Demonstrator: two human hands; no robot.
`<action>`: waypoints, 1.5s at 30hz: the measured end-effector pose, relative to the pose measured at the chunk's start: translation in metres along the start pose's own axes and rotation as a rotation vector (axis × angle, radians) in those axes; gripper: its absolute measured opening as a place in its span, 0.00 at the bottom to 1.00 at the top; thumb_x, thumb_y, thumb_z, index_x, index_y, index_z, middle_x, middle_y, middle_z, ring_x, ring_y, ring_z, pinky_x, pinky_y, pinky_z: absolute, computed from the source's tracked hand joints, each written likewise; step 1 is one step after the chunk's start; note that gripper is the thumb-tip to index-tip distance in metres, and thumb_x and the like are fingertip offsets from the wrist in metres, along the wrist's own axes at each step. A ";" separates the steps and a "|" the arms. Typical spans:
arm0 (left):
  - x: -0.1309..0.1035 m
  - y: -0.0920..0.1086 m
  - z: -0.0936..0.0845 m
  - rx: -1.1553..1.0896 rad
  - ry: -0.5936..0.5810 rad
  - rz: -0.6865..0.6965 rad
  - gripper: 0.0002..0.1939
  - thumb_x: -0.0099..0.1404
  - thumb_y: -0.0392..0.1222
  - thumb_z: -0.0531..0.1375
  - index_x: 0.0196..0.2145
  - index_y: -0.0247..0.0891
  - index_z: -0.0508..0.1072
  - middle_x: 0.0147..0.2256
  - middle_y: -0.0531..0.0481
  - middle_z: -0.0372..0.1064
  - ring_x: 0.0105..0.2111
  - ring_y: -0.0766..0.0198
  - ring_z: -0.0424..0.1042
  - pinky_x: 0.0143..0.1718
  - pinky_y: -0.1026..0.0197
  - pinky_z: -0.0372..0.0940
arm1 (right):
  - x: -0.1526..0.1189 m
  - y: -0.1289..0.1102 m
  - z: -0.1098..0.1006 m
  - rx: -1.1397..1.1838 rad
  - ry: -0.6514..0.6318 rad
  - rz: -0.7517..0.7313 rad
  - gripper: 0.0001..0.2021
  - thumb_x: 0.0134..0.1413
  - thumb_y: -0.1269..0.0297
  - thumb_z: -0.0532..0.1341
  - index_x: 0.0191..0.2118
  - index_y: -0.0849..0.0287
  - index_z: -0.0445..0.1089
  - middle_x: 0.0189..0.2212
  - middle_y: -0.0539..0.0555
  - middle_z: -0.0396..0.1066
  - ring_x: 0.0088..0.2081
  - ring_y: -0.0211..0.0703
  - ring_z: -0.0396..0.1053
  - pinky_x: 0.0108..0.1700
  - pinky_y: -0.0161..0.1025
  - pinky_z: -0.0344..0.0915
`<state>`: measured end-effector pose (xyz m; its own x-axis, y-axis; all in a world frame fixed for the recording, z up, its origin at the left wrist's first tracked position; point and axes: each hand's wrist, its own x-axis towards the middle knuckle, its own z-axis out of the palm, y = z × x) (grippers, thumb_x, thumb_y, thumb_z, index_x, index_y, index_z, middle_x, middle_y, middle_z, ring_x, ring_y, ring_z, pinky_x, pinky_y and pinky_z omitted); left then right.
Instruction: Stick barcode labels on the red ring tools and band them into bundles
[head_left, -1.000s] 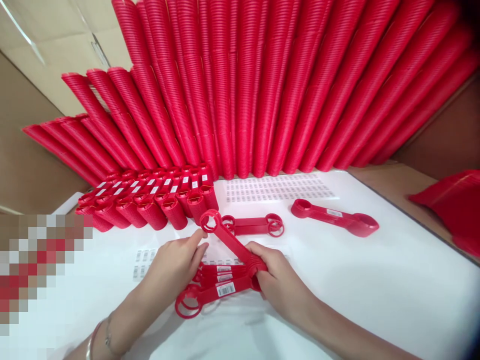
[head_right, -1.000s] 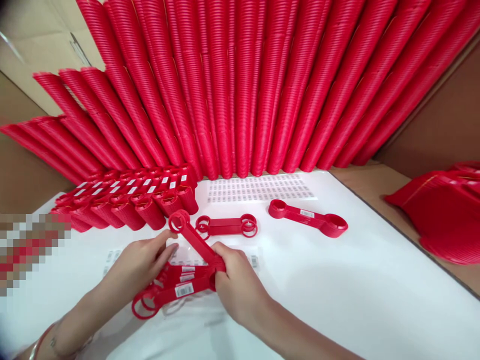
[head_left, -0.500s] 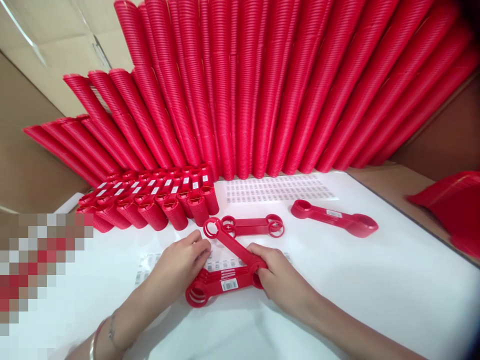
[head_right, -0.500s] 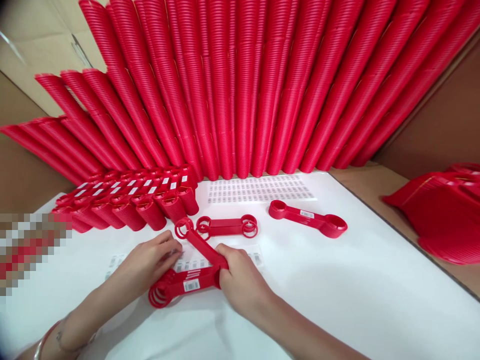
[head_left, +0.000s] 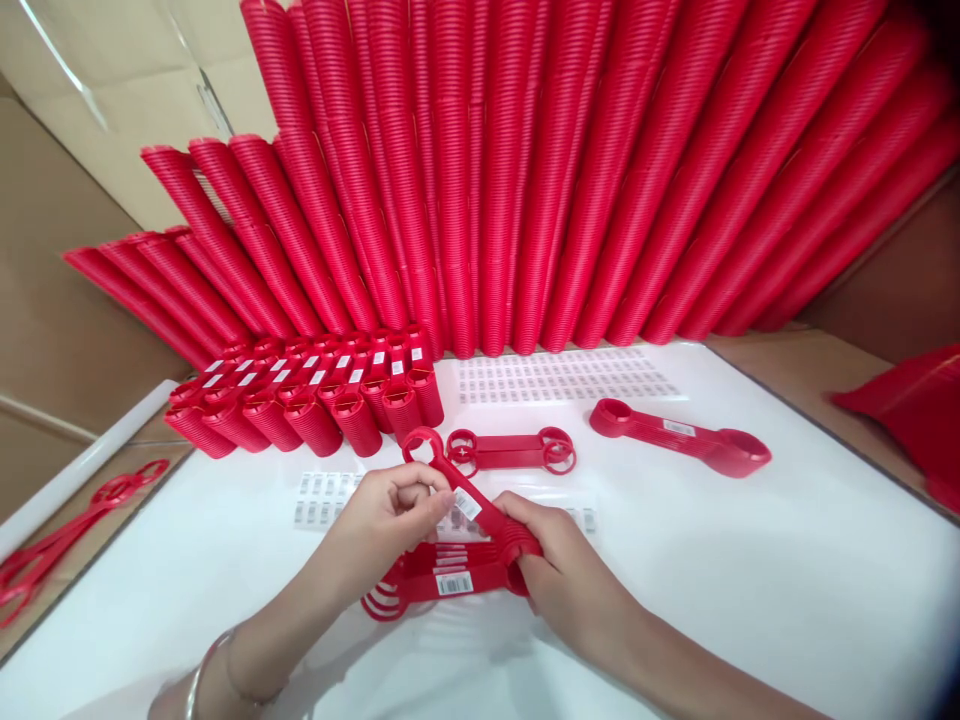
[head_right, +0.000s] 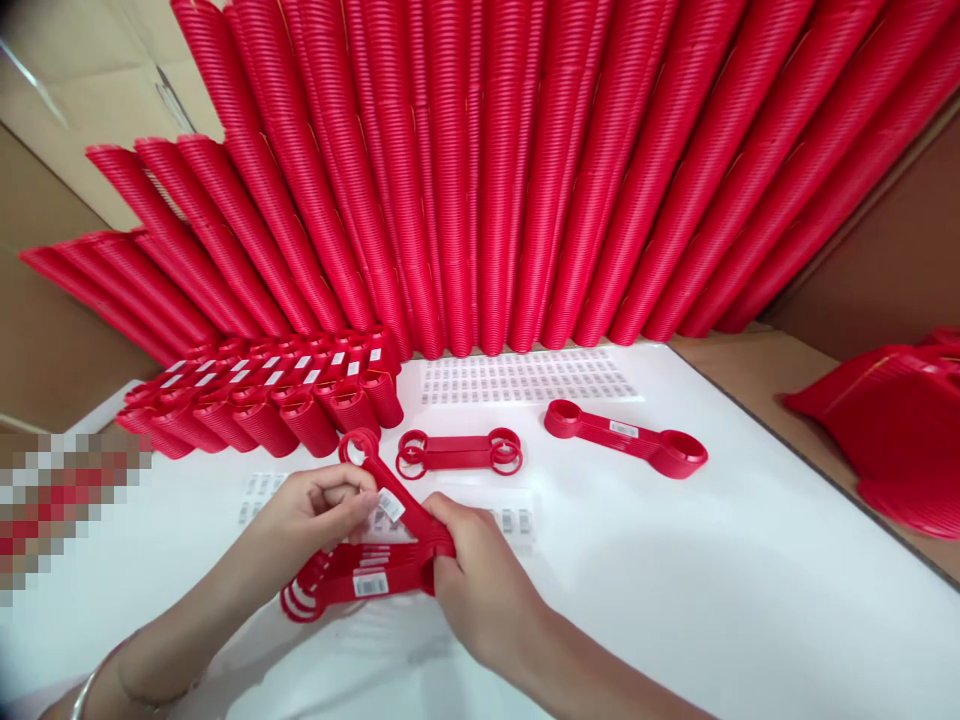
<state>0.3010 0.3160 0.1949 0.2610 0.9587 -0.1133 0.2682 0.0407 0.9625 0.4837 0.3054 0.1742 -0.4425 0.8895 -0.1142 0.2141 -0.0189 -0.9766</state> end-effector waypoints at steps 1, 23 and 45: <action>0.000 0.000 0.000 -0.010 0.000 -0.001 0.12 0.60 0.48 0.58 0.29 0.35 0.67 0.18 0.56 0.56 0.19 0.67 0.56 0.21 0.67 0.50 | 0.000 0.000 0.000 0.005 0.001 0.004 0.13 0.34 0.80 0.43 0.27 0.61 0.59 0.22 0.47 0.62 0.22 0.31 0.57 0.24 0.29 0.52; 0.003 -0.005 0.006 1.237 0.566 0.662 0.22 0.71 0.52 0.45 0.49 0.34 0.67 0.44 0.37 0.55 0.35 0.51 0.58 0.36 0.52 0.59 | -0.001 0.001 0.003 -0.027 -0.038 -0.084 0.13 0.35 0.80 0.44 0.27 0.61 0.59 0.25 0.49 0.64 0.28 0.35 0.60 0.29 0.31 0.55; 0.005 -0.018 -0.022 1.197 0.157 0.105 0.08 0.66 0.39 0.48 0.38 0.39 0.65 0.31 0.48 0.65 0.30 0.54 0.68 0.25 0.60 0.57 | 0.008 0.008 -0.005 0.021 0.064 0.036 0.11 0.34 0.79 0.44 0.25 0.61 0.59 0.18 0.46 0.58 0.21 0.32 0.56 0.25 0.30 0.51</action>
<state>0.2771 0.3260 0.1820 0.2398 0.9688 0.0631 0.9620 -0.2458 0.1187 0.4862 0.3143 0.1662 -0.3779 0.9156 -0.1375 0.2103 -0.0598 -0.9758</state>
